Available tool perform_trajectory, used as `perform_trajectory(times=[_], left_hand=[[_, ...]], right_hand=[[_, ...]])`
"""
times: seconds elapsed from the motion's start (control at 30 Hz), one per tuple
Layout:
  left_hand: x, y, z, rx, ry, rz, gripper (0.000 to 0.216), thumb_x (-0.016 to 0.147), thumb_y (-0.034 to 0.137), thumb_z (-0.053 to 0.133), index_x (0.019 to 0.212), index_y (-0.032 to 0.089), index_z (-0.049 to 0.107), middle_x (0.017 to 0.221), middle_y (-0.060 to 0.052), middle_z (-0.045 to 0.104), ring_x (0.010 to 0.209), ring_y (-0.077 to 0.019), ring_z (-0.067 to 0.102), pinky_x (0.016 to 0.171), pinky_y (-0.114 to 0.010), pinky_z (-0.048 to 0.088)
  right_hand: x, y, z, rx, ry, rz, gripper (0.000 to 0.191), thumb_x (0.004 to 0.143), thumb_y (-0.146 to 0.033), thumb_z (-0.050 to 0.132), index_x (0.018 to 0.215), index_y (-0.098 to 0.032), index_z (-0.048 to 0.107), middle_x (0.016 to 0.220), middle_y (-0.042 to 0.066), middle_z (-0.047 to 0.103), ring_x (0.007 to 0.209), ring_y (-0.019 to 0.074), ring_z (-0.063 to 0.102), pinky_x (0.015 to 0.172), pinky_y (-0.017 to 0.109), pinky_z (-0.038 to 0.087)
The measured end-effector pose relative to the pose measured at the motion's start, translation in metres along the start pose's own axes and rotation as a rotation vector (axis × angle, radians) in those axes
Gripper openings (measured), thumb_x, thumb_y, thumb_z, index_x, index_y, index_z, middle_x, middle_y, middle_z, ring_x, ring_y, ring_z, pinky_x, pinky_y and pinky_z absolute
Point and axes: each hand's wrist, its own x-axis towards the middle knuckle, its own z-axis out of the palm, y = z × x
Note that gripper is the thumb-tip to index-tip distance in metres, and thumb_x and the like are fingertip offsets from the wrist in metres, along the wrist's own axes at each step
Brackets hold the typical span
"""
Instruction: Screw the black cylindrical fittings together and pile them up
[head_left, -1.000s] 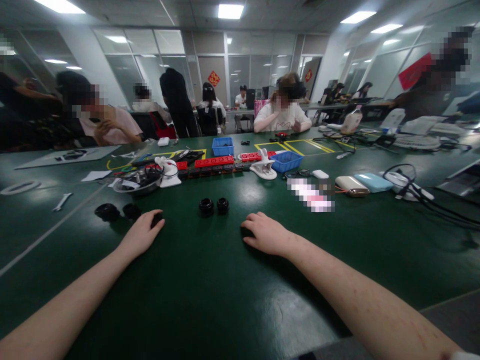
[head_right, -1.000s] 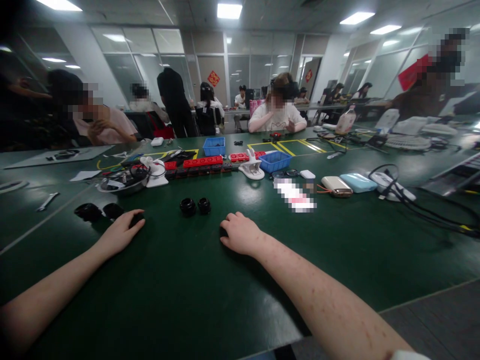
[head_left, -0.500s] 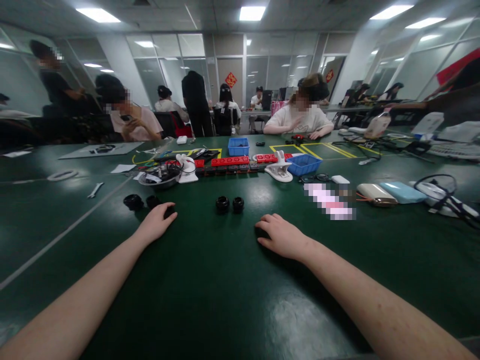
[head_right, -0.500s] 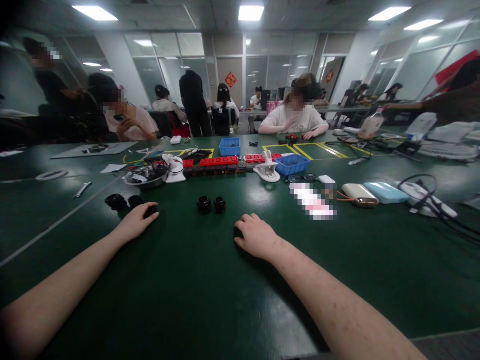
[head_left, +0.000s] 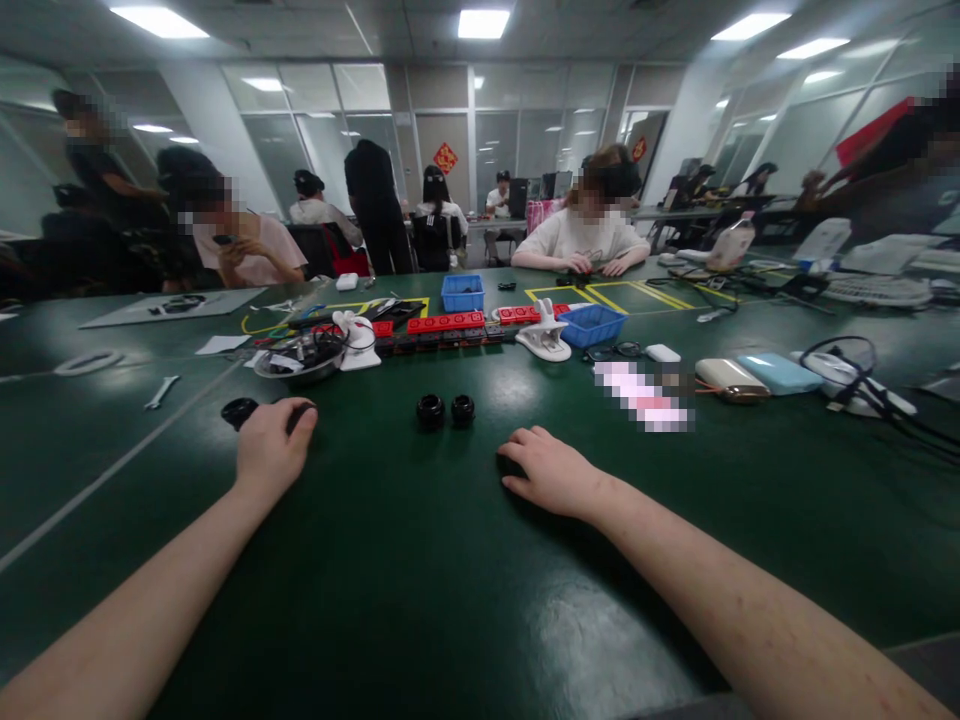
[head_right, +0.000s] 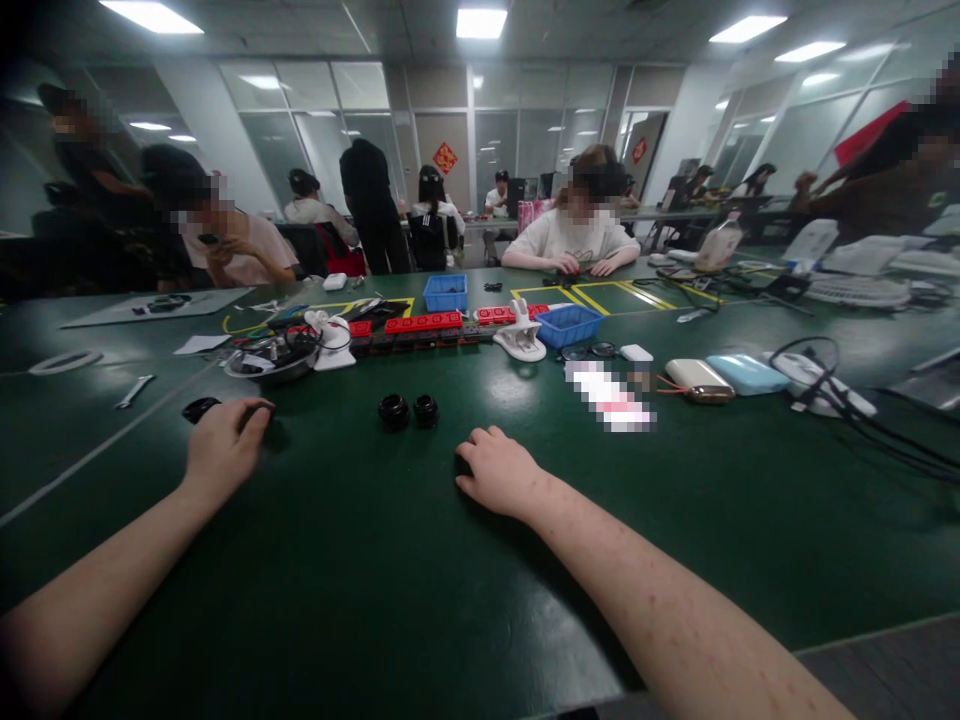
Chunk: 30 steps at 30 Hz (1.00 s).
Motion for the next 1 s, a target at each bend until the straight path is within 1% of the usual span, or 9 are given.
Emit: perform_trajectory(times=[0.13,0.27,0.37,0.47,0.57,0.67,0.77,0.87,1.0], left_hand=[[0.016,-0.009,-0.006,-0.020,0.185,-0.110,0.032,0.090,0.029,0.037,0.113,0.009,0.047,0.105,-0.013,0.055,0.099,-0.0262,0.052,0.084,-0.044,0.042],[0.037,-0.013,-0.013,-0.059,0.297,-0.156,0.049,0.081,0.029,0.048,0.123,0.006,0.040,0.112,-0.016,0.051,0.109,-0.0310,0.046,0.092,-0.047,0.039],[0.043,-0.013,-0.011,-0.111,0.317,-0.184,0.054,0.076,0.033,0.054,0.122,0.009,0.042,0.115,-0.016,0.049,0.097,-0.0277,0.056,0.084,-0.044,0.047],[0.040,-0.015,-0.003,-0.152,0.294,-0.221,0.059,0.072,0.040,0.059,0.119,0.009,0.043,0.110,-0.015,0.053,0.080,-0.0245,0.062,0.068,-0.038,0.054],[0.037,-0.022,0.005,-0.138,0.256,-0.233,0.066,0.067,0.043,0.063,0.119,0.009,0.042,0.102,-0.013,0.058,0.079,-0.0261,0.063,0.062,-0.037,0.055],[0.036,-0.028,0.006,-0.067,0.229,-0.188,0.070,0.068,0.041,0.063,0.125,0.009,0.037,0.110,-0.015,0.054,0.097,-0.0304,0.056,0.078,-0.043,0.050],[0.036,-0.031,0.006,0.013,0.174,-0.118,0.056,0.074,0.038,0.056,0.122,0.011,0.044,0.114,-0.015,0.052,0.115,-0.0320,0.042,0.094,-0.046,0.037],[0.034,-0.035,0.009,0.062,0.112,-0.104,0.047,0.076,0.037,0.053,0.117,0.012,0.050,0.114,-0.014,0.052,0.113,-0.0314,0.043,0.093,-0.043,0.038],[0.031,-0.038,0.014,0.106,0.018,-0.119,0.049,0.076,0.037,0.055,0.116,0.009,0.050,0.111,-0.016,0.056,0.103,-0.0310,0.052,0.087,-0.040,0.042]], right_hand=[[0.000,0.001,0.000,0.002,0.002,-0.009,0.035,0.080,-0.033,0.054,0.110,-0.016,0.058,0.103,0.012,0.055,0.097,0.0236,0.050,0.084,0.033,0.043],[0.000,0.002,0.000,0.003,0.008,-0.012,0.034,0.080,-0.033,0.054,0.109,-0.015,0.058,0.104,0.012,0.055,0.097,0.0238,0.050,0.084,0.033,0.043],[0.000,0.004,0.000,0.005,0.010,-0.013,0.035,0.080,-0.033,0.055,0.109,-0.015,0.058,0.104,0.012,0.055,0.097,0.0235,0.050,0.085,0.033,0.043],[0.001,0.005,0.000,0.006,0.009,-0.010,0.035,0.080,-0.034,0.055,0.110,-0.015,0.058,0.104,0.011,0.055,0.097,0.0235,0.050,0.084,0.033,0.043],[0.001,0.005,0.001,0.006,0.008,-0.006,0.036,0.080,-0.034,0.055,0.110,-0.015,0.058,0.104,0.012,0.055,0.096,0.0238,0.049,0.083,0.034,0.043],[0.002,0.004,0.001,0.007,0.004,-0.004,0.035,0.080,-0.033,0.055,0.110,-0.014,0.058,0.105,0.012,0.054,0.096,0.0240,0.049,0.083,0.034,0.043],[0.002,0.003,0.001,0.007,-0.001,-0.006,0.035,0.080,-0.033,0.054,0.110,-0.015,0.057,0.106,0.012,0.054,0.097,0.0241,0.049,0.084,0.034,0.043],[0.002,0.002,0.000,0.005,-0.004,-0.004,0.036,0.080,-0.033,0.054,0.111,-0.015,0.057,0.106,0.012,0.054,0.098,0.0240,0.049,0.084,0.034,0.043],[0.002,0.002,0.000,0.002,0.000,-0.006,0.036,0.080,-0.033,0.054,0.112,-0.015,0.056,0.106,0.012,0.054,0.097,0.0240,0.049,0.084,0.034,0.043]])
